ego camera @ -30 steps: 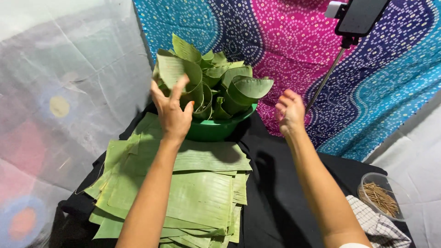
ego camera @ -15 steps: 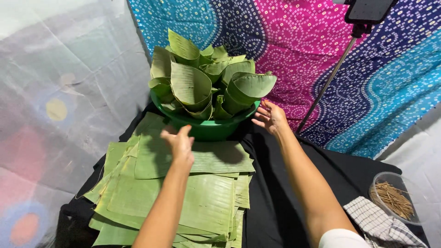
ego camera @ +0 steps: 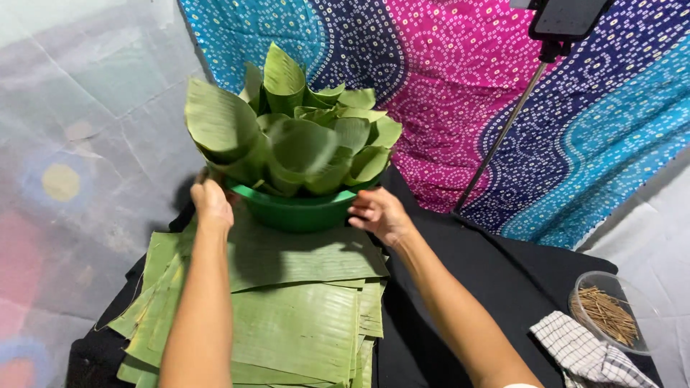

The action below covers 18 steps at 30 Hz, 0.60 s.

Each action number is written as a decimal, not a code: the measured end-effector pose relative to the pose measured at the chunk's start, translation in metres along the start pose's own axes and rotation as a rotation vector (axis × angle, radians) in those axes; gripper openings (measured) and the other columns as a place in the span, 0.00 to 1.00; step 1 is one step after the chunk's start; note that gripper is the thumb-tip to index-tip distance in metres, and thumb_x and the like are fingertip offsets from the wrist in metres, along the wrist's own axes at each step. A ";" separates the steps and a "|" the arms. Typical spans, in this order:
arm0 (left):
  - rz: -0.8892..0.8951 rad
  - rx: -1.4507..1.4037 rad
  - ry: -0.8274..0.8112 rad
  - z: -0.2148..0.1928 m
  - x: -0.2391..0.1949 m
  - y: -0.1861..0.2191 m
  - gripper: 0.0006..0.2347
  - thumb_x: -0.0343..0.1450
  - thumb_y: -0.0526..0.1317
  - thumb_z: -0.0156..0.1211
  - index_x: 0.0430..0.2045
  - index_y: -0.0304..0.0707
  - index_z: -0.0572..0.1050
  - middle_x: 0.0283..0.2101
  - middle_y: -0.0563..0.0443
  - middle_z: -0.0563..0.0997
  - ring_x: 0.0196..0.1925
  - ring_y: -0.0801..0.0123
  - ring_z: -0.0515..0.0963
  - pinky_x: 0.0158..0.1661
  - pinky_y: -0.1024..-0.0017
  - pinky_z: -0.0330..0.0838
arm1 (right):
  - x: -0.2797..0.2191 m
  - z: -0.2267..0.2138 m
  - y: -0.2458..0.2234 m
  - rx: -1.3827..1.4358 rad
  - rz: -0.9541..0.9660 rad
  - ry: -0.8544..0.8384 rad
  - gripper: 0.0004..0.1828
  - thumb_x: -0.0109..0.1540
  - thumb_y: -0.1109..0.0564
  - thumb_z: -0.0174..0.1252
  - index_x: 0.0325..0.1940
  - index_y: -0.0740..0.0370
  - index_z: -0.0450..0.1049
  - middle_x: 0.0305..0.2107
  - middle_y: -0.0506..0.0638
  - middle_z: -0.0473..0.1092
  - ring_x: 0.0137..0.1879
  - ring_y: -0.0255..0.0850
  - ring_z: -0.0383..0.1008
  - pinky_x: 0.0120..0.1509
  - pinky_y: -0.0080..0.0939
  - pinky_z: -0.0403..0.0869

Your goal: Folding banana leaves into cones and securing them with small wooden sticks

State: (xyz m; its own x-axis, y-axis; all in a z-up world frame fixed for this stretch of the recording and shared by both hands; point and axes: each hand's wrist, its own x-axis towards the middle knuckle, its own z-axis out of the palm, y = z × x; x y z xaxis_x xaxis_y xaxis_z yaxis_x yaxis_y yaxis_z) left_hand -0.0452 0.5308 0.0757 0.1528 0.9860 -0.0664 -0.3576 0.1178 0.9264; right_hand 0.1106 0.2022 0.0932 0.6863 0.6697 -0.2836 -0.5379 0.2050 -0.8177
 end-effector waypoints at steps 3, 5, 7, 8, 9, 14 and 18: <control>0.059 0.028 -0.010 -0.013 0.028 -0.055 0.30 0.70 0.46 0.64 0.68 0.55 0.57 0.61 0.39 0.68 0.53 0.48 0.76 0.38 0.41 0.77 | 0.033 -0.032 -0.025 0.112 -0.011 0.112 0.14 0.56 0.49 0.62 0.44 0.51 0.72 0.32 0.47 0.74 0.39 0.42 0.77 0.52 0.51 0.81; -0.045 0.067 0.016 0.001 -0.048 -0.029 0.31 0.71 0.44 0.60 0.70 0.60 0.54 0.54 0.38 0.71 0.44 0.54 0.78 0.35 0.51 0.81 | 0.057 -0.035 -0.033 0.044 -0.018 0.154 0.16 0.58 0.50 0.61 0.49 0.51 0.71 0.35 0.47 0.74 0.39 0.42 0.77 0.52 0.50 0.81; -0.149 0.106 0.039 0.013 -0.094 -0.020 0.31 0.72 0.43 0.56 0.72 0.64 0.50 0.46 0.37 0.73 0.36 0.61 0.79 0.33 0.60 0.84 | 0.080 -0.042 -0.038 -0.024 -0.029 0.198 0.18 0.60 0.51 0.60 0.54 0.51 0.71 0.38 0.47 0.73 0.40 0.41 0.76 0.53 0.49 0.82; -0.131 0.050 -0.004 0.017 -0.103 -0.024 0.34 0.70 0.39 0.60 0.71 0.62 0.51 0.46 0.40 0.72 0.36 0.62 0.79 0.34 0.61 0.85 | 0.092 -0.046 -0.038 -0.047 -0.042 0.208 0.16 0.57 0.55 0.64 0.49 0.53 0.74 0.35 0.46 0.71 0.40 0.41 0.78 0.54 0.51 0.81; -0.116 -0.006 -0.045 0.021 -0.113 -0.028 0.36 0.68 0.35 0.63 0.71 0.59 0.52 0.46 0.43 0.72 0.36 0.63 0.79 0.36 0.61 0.85 | 0.102 -0.052 -0.038 -0.073 -0.053 0.221 0.15 0.54 0.60 0.68 0.44 0.55 0.77 0.32 0.45 0.69 0.41 0.41 0.80 0.55 0.53 0.80; -0.093 -0.048 -0.283 0.008 -0.064 0.024 0.18 0.64 0.33 0.57 0.48 0.54 0.73 0.42 0.56 0.77 0.41 0.62 0.79 0.41 0.58 0.77 | 0.060 -0.029 -0.013 -0.020 -0.053 0.186 0.14 0.53 0.62 0.66 0.42 0.53 0.75 0.28 0.41 0.66 0.38 0.35 0.77 0.57 0.50 0.79; -0.112 0.011 -0.142 0.001 0.034 -0.036 0.13 0.70 0.43 0.60 0.50 0.56 0.76 0.43 0.52 0.78 0.42 0.58 0.79 0.38 0.54 0.72 | 0.015 0.014 0.041 -0.043 0.043 -0.033 0.16 0.55 0.59 0.69 0.43 0.55 0.71 0.37 0.53 0.77 0.49 0.45 0.80 0.57 0.55 0.80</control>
State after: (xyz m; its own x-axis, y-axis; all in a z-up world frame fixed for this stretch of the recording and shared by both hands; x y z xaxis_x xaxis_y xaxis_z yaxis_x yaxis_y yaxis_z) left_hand -0.0266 0.5597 0.0403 0.3195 0.9403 -0.1172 -0.3212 0.2238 0.9202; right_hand 0.0918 0.2303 0.0620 0.6466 0.7002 -0.3029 -0.5443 0.1452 -0.8262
